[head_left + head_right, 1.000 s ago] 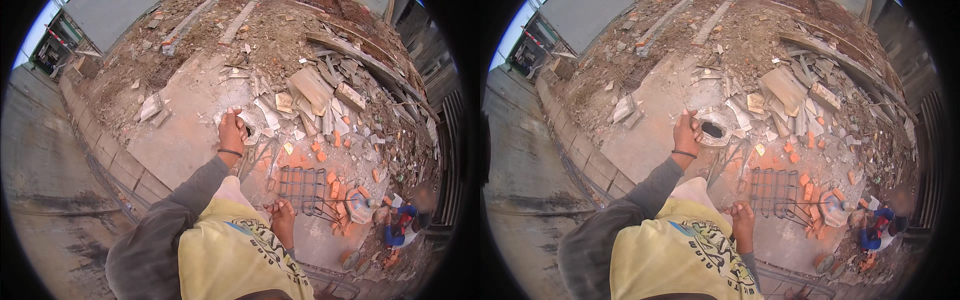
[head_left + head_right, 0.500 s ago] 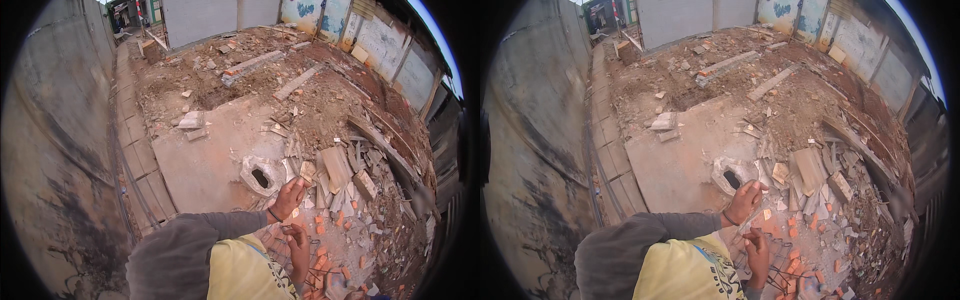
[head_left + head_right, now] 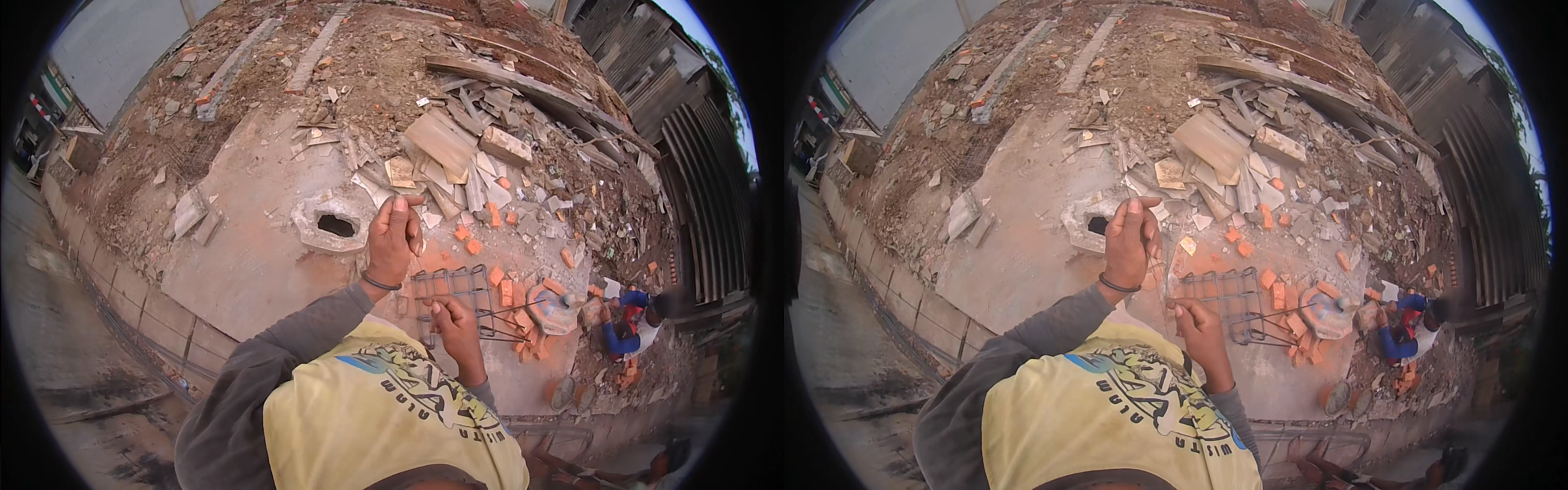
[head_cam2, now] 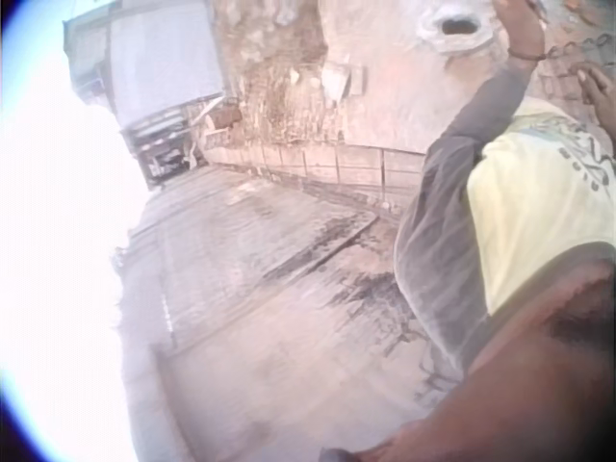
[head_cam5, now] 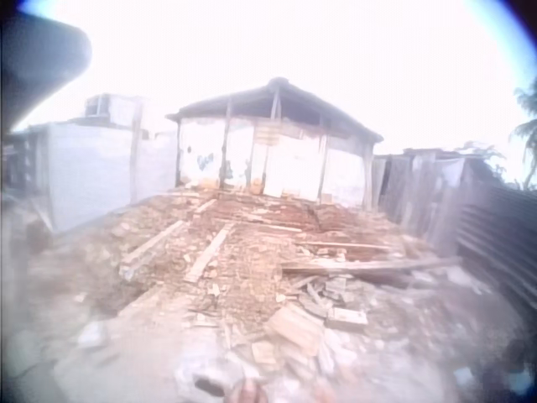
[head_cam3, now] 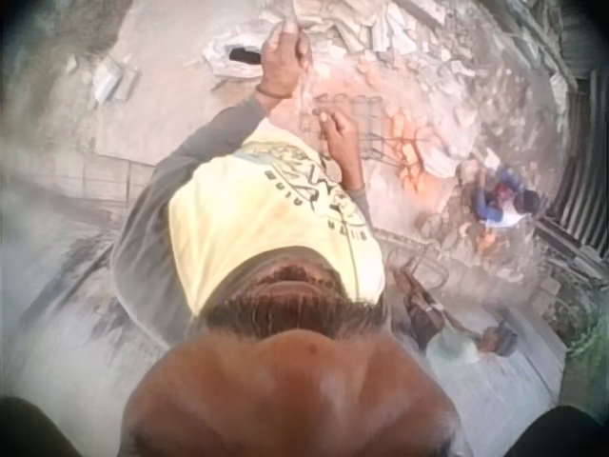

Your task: The person assembles a metal reinforcement cage by hand, using wire to secure the metal rods together and pliers to tighten and cut the wire.

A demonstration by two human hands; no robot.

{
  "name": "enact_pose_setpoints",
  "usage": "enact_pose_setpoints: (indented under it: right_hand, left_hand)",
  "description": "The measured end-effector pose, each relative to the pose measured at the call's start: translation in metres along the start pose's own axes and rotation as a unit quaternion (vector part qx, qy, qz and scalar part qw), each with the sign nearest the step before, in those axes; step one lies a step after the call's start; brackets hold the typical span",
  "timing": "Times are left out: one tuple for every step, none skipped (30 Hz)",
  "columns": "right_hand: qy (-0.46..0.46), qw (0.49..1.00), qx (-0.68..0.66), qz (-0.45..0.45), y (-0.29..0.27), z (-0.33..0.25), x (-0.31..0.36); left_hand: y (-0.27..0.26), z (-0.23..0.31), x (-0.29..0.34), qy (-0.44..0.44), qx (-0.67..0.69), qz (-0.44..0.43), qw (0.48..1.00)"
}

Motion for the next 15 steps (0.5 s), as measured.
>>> enact_pose_setpoints:
  right_hand:
    - [0.001,1.000,-0.012,0.012,0.001,-0.001,-0.003]
    - [0.011,1.000,-0.013,0.013,0.003,0.000,-0.008]
    - [0.019,1.000,-0.015,0.013,0.005,0.002,-0.014]
    - [0.028,0.999,-0.017,0.012,0.007,0.003,-0.021]
    - [0.031,0.999,0.003,0.017,0.009,0.003,-0.027]
    - [0.033,0.999,0.023,0.022,0.011,0.002,-0.034]
    - [0.036,0.998,0.042,0.026,0.013,0.000,-0.042]
    - [0.021,0.996,0.075,0.038,0.015,-0.006,-0.050]
    - [0.003,0.993,0.107,0.053,0.017,-0.015,-0.057]
    - [-0.013,0.988,0.139,0.067,0.018,-0.022,-0.065]
    - [-0.016,0.979,0.183,0.084,0.017,-0.022,-0.072]
    - [-0.017,0.966,0.235,0.109,0.010,-0.024,-0.073]
    - [-0.017,0.951,0.280,0.130,0.008,-0.021,-0.077]
    - [-0.004,0.959,0.243,0.144,0.005,-0.013,-0.077]
    - [0.013,0.964,0.210,0.164,0.001,-0.003,-0.070]
  left_hand:
    - [-0.003,0.000,-0.005,-0.004,0.010,-0.011,1.000]
    - [-0.006,-0.001,-0.010,-0.009,0.021,-0.020,1.000]
    - [-0.010,0.001,-0.016,-0.012,0.035,-0.029,0.999]
    - [-0.014,0.002,-0.023,-0.015,0.049,-0.036,0.998]
    - [-0.019,0.003,-0.029,-0.019,0.062,-0.044,0.997]
    - [-0.025,0.006,-0.038,-0.018,0.077,-0.051,0.996]
    - [-0.032,0.009,-0.047,-0.019,0.092,-0.059,0.994]
    - [-0.039,0.011,-0.057,-0.021,0.106,-0.067,0.992]
    - [-0.045,0.015,-0.066,-0.027,0.137,-0.061,0.988]
    - [-0.050,0.020,-0.076,-0.034,0.168,-0.055,0.984]
    - [-0.055,0.022,-0.086,-0.042,0.197,-0.049,0.978]
    - [-0.057,0.025,-0.100,-0.043,0.246,-0.059,0.967]
    - [-0.068,0.025,-0.116,-0.047,0.288,-0.064,0.954]
    - [-0.076,0.025,-0.130,-0.052,0.329,-0.070,0.940]
    - [-0.084,0.022,-0.145,-0.056,0.335,-0.052,0.939]
Point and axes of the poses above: each hand's wrist, its own x-axis away from the middle knuckle, its own y-axis out of the palm, z = x × y, the point moved 6 cm from there along -x, towards the middle knuckle, and after that the axes turned 15 degrees about -z, right-handed, at the moved point
